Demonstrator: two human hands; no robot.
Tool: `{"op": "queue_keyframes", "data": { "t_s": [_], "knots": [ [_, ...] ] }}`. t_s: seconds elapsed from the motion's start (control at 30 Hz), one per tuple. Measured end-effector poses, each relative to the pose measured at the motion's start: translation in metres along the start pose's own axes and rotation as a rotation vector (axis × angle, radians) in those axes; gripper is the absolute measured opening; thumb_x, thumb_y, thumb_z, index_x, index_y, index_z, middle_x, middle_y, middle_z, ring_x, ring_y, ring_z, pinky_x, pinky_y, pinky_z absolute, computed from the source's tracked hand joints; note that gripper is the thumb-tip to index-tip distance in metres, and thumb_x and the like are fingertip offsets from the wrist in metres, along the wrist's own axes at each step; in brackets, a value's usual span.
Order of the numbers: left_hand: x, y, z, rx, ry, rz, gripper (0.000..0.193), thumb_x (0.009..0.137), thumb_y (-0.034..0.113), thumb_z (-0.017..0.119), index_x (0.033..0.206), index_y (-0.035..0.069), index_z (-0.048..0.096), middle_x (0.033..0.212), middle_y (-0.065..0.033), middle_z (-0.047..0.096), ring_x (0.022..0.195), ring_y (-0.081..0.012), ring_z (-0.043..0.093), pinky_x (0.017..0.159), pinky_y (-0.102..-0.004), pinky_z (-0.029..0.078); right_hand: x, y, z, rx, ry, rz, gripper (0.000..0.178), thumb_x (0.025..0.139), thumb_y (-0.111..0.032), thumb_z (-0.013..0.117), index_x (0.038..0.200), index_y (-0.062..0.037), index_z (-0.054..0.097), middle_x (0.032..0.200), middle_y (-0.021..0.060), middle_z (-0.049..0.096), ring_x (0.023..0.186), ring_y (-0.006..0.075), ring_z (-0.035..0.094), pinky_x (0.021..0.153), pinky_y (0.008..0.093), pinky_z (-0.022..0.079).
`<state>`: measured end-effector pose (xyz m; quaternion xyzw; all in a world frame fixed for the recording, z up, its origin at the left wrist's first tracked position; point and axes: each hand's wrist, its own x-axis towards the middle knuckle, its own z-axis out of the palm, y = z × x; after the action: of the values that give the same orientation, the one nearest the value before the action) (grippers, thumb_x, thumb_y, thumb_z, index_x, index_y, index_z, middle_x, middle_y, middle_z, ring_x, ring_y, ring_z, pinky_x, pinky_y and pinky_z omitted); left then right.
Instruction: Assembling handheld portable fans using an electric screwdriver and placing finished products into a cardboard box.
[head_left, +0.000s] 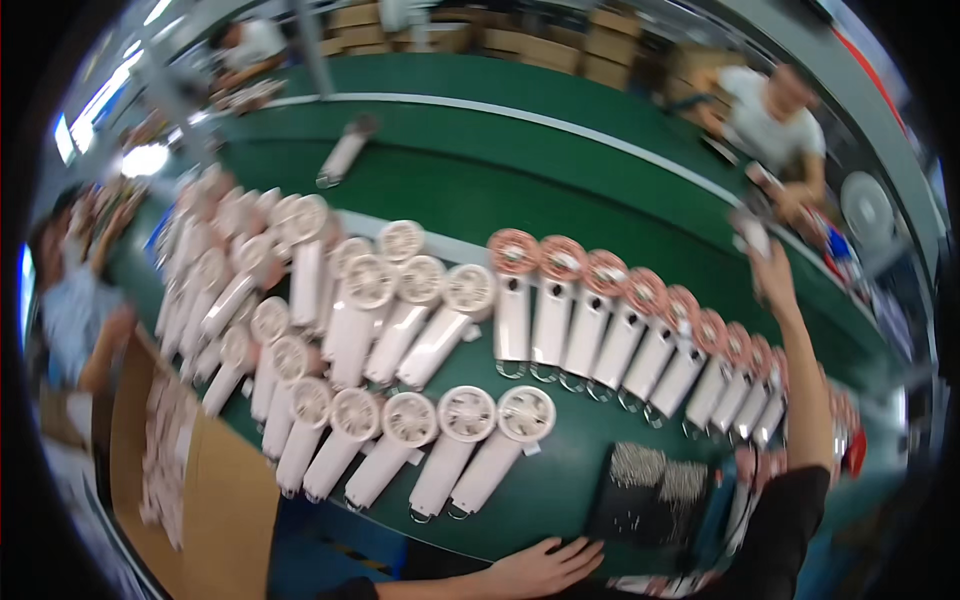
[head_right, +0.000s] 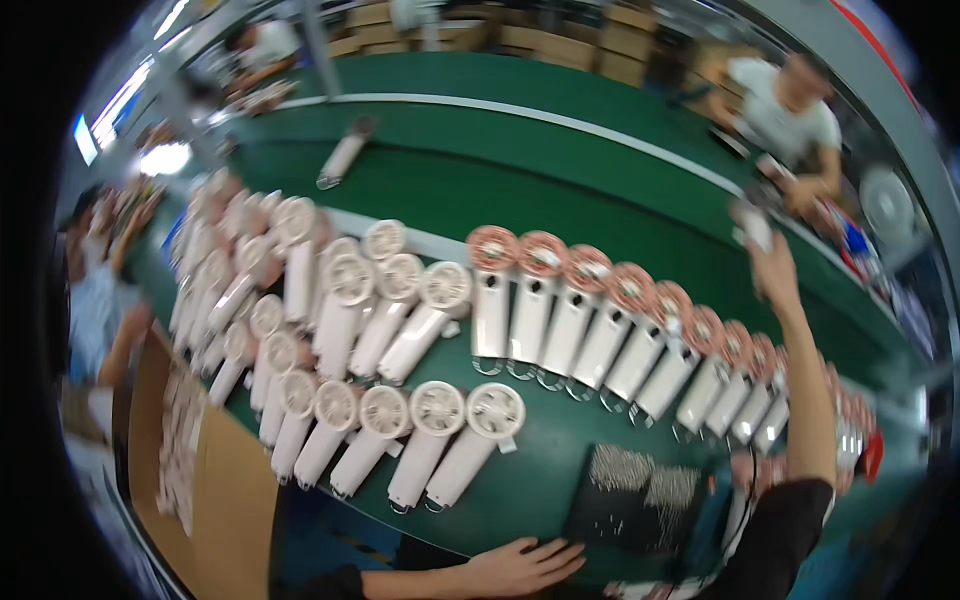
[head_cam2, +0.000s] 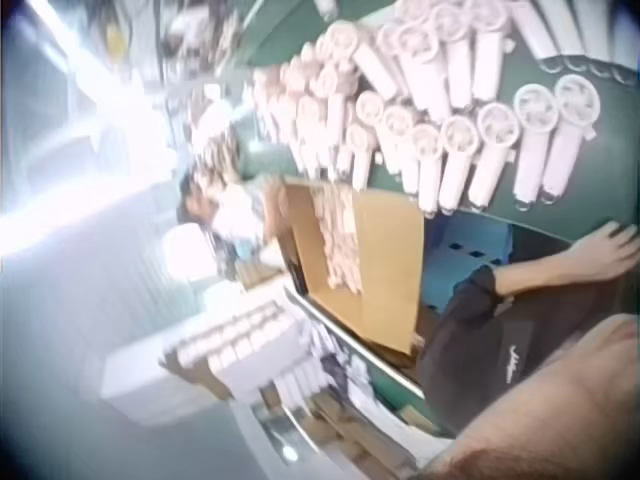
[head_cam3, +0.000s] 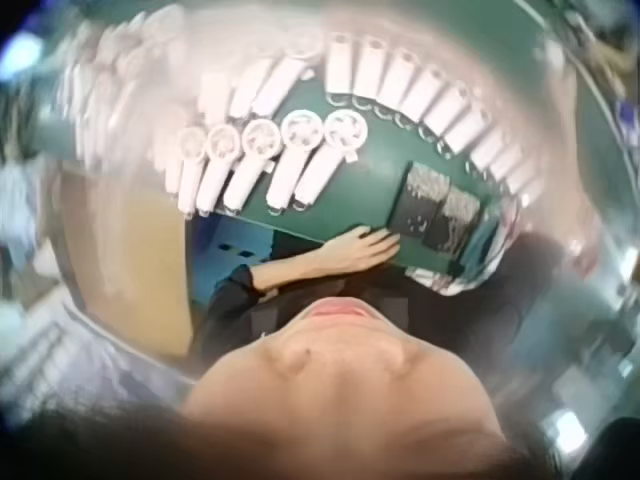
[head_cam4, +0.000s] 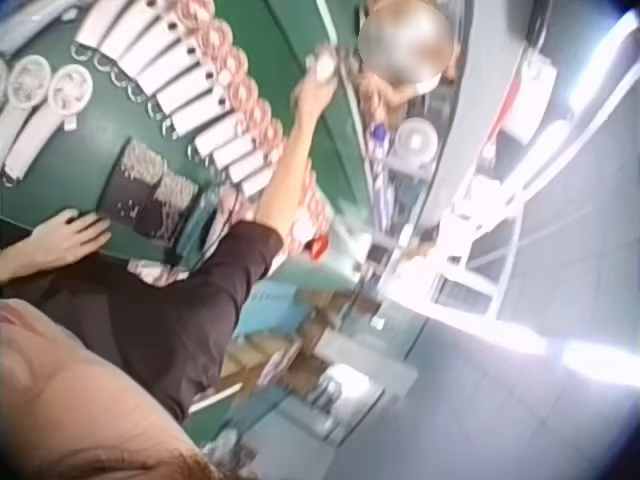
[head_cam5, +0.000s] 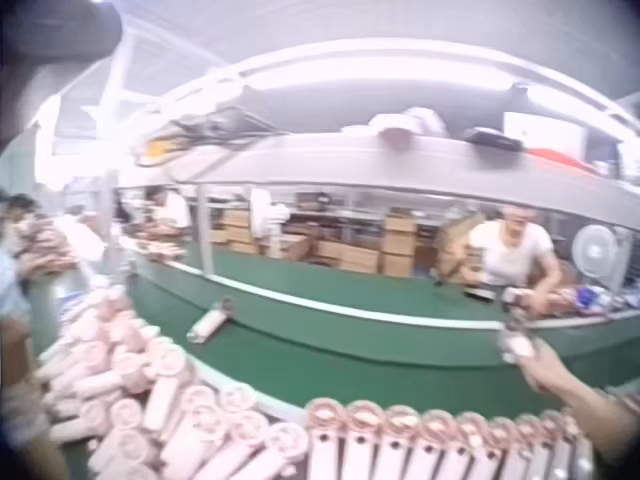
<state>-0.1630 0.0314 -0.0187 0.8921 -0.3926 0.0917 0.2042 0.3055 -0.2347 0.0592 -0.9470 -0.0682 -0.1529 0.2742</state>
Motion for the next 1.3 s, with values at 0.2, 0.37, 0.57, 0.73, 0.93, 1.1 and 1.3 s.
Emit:
{"op": "queue_keyframes", "data": {
  "t_s": [0.2,0.37,0.57,0.73,0.93,1.1,1.3],
  "knots": [
    [-0.004,-0.005,0.012,-0.017,-0.103,0.126,0.049,0.084,0.021,0.049,0.129,0.001,0.051,0.138,-0.0167,0.046,0.122,-0.0255,0.048,0.091,-0.0307,0.040,-0.085,-0.102,-0.045,0.074,-0.033,-0.005,0.054,0.080,-0.036,0.067,0.111,0.0057,0.053,0.094,0.0187,0.063,0.085,0.0245,0.063,0.075,0.0351,0.048],
    [-0.007,-0.004,0.019,-0.202,0.045,0.083,0.035,0.088,0.023,0.061,0.115,0.003,0.060,0.124,-0.0144,0.057,0.114,-0.0273,0.053,0.088,-0.0333,0.044,-0.175,-0.149,-0.055,0.205,-0.154,0.078,0.043,0.081,-0.029,0.070,0.110,-0.0017,0.052,0.084,0.0073,0.061,0.065,0.0118,0.059,0.053,0.0276,0.047],
    [-0.019,-0.010,0.005,-0.715,0.260,-0.094,0.030,0.080,0.015,0.071,0.106,0.002,0.063,0.108,-0.0117,0.062,0.104,-0.0272,0.059,0.089,-0.0372,0.045,-0.299,-0.216,-0.050,0.522,-0.289,0.335,0.047,0.083,-0.023,0.073,0.117,-0.0008,0.049,0.095,0.0081,0.061,0.084,0.0121,0.057,0.074,0.0282,0.048],
    [-0.027,-0.016,0.003,-1.390,0.556,-0.447,0.056,0.094,0.024,0.053,0.134,-0.004,0.026,0.128,-0.0246,0.043,0.113,-0.0310,0.050,0.099,-0.0439,0.037,-0.386,-0.234,-0.015,0.655,-0.086,0.358,0.053,0.085,-0.021,0.070,0.124,0.0015,0.042,0.104,0.0165,0.062,0.093,0.0215,0.064,0.078,0.0325,0.051],
    [-0.027,-0.015,-0.018,-1.209,0.396,-0.612,0.062,0.098,0.028,0.044,0.142,-0.003,0.015,0.140,-0.0235,0.036,0.128,-0.0302,0.041,0.109,-0.0406,0.028,-0.441,-0.246,0.015,0.678,-0.163,0.340,0.041,0.095,-0.018,0.047,0.130,0.0025,0.042,0.109,0.0183,0.054,0.095,0.0305,0.060,0.084,0.0338,0.047],
    [-0.006,-0.016,-0.033,-1.308,0.436,-0.898,0.055,0.092,0.004,0.055,0.137,0.001,0.023,0.102,-0.0124,0.058,0.074,-0.0124,0.057,0.065,-0.0236,0.045,-0.434,-0.210,-0.003,0.325,0.051,0.045,0.023,0.086,-0.018,0.064,0.104,-0.0040,0.063,0.091,0.0093,0.058,0.071,0.0270,0.063,0.058,0.0324,0.051],
    [-0.006,-0.029,-0.030,-1.222,0.387,-0.982,0.051,0.094,0.007,0.054,0.135,0.000,0.026,0.100,-0.0145,0.059,0.072,-0.0148,0.057,0.064,-0.0251,0.046,-0.399,-0.101,-0.058,-0.216,0.397,0.208,0.029,0.082,-0.009,0.067,0.108,0.0004,0.056,0.097,0.0166,0.055,0.089,0.0335,0.054,0.079,0.0404,0.045]
  ]
}}
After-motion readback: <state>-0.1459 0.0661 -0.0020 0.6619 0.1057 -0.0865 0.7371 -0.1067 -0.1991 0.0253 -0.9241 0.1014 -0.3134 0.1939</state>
